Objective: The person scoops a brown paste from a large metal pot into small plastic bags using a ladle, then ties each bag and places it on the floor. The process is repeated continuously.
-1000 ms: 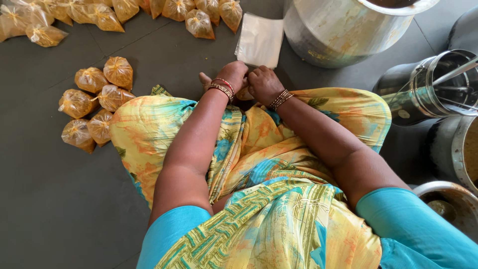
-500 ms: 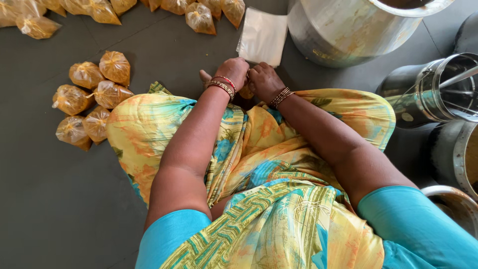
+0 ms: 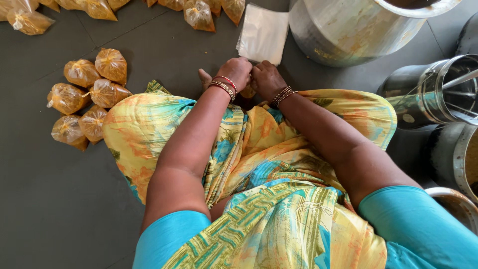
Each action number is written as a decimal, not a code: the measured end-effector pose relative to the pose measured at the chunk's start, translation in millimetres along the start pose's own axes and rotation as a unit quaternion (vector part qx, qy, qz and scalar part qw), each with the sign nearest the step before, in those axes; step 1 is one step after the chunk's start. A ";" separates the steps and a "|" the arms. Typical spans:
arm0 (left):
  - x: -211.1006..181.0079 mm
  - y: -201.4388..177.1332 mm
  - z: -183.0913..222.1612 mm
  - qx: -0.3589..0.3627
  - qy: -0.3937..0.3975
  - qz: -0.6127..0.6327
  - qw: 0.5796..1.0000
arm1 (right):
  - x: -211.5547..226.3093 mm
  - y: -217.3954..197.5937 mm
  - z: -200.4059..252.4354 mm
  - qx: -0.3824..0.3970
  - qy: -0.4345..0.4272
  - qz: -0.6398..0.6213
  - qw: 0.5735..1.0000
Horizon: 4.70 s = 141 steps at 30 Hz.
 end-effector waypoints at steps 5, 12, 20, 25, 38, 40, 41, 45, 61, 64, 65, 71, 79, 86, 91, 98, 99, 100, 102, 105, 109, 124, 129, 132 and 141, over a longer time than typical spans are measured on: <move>-2.4 -3.6 4.2 0.001 -0.027 -0.004 1.000 | 7.1 1.5 0.5 -0.032 -0.047 0.017 0.998; -5.8 2.3 8.1 -0.018 -0.018 0.013 1.000 | 6.5 -8.4 3.2 -0.037 -0.036 0.001 0.999; -5.9 4.2 5.9 -0.029 -0.032 0.010 0.999 | 3.9 -10.2 2.4 -0.043 -0.011 -0.001 0.999; -9.5 -25.6 13.0 -0.020 -0.093 0.077 0.992 | 0.3 -10.0 -2.2 -0.027 0.022 -0.031 0.999; -23.8 -48.2 21.6 0.040 -0.087 0.026 0.995 | 2.5 -17.4 -2.1 -0.051 0.003 -0.005 0.999; -21.0 -32.4 17.3 0.018 -0.051 0.001 0.999 | 2.1 -18.9 1.7 -0.052 -0.006 -0.001 0.999; -18.6 -27.0 15.7 0.006 -0.033 -0.013 0.999 | 2.4 -19.6 1.5 -0.049 -0.007 -0.001 0.999; -9.5 -14.6 12.9 0.029 -0.056 0.041 0.997 | 5.3 -21.9 -0.1 -0.031 0.001 -0.010 0.999; -5.3 -10.7 8.2 -0.019 -0.052 0.074 0.996 | 0.4 -12.5 -0.8 -0.028 -0.014 -0.001 0.999; -6.2 -7.2 18.7 -0.014 -0.033 0.088 0.995 | -1.3 -4.9 3.2 -0.048 0.012 0.010 0.999; -7.0 -3.5 17.4 -0.010 -0.028 0.080 0.996 | -1.8 -4.8 1.9 -0.058 0.004 0.009 0.998; -8.4 26.9 -3.2 -0.058 -0.050 0.020 0.997 | 3.3 -19.4 -11.7 0.128 0.051 0.097 0.986; -4.6 54.8 -24.1 -0.061 -0.043 0.047 0.996 | -12.1 -44.4 9.3 -0.193 -0.033 -0.011 0.981; 21.8 13.3 -31.2 -0.180 -0.050 -0.049 0.981 | -35.4 -47.0 3.5 -0.204 0.012 -0.010 0.979; 50.1 -79.1 6.7 -0.266 -0.164 0.125 0.942 | -26.8 -45.8 7.3 -0.205 0.005 -0.022 0.978; 63.0 -227.0 101.7 -0.446 0.030 0.048 0.893 | -14.8 -48.9 3.4 -0.201 0.045 -0.066 0.976; 67.3 -245.2 122.4 -0.454 0.061 0.171 0.872 | -14.7 -49.6 2.1 -0.194 0.043 -0.069 0.978; 72.9 -257.7 135.4 -0.496 0.000 0.275 0.824 | -15.3 -49.4 1.8 -0.188 0.041 -0.073 0.979; 85.3 -279.8 160.9 -0.541 -0.029 0.440 0.716 | -20.5 -46.4 -5.4 -0.171 0.046 -0.068 0.982; 102.8 -297.0 224.7 -0.581 0.052 0.595 0.553 | -20.9 -35.7 -11.7 -0.147 0.043 -0.034 0.988; 102.8 -303.1 301.8 -0.604 0.136 0.613 0.491 | -27.0 -23.8 -7.3 -0.148 0.030 -0.037 0.988; 31.6 -301.8 408.7 -0.573 0.191 0.583 0.543 | -32.0 -13.6 1.1 0.015 0.062 0.062 0.996; 10.6 -317.8 412.3 -0.592 0.001 0.432 0.680 | -26.5 -25.6 8.6 0.014 0.058 0.052 0.997; 7.1 -322.9 413.6 -0.544 -0.140 0.216 0.799 | -28.1 -29.1 10.6 0.015 0.060 0.049 0.997; 47.3 -317.4 429.8 -0.401 -0.366 -0.158 0.825 | -27.9 -21.7 7.3 0.019 0.040 0.090 0.995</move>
Point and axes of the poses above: each hand's wrist, its own z-axis away from the middle knuckle, its own y-axis out of the palm, x = y × z, the point moved 2 cm from there along -z, towards the middle knuckle, and after that the axes turned 9 degrees about y, right-handed, at the moved point
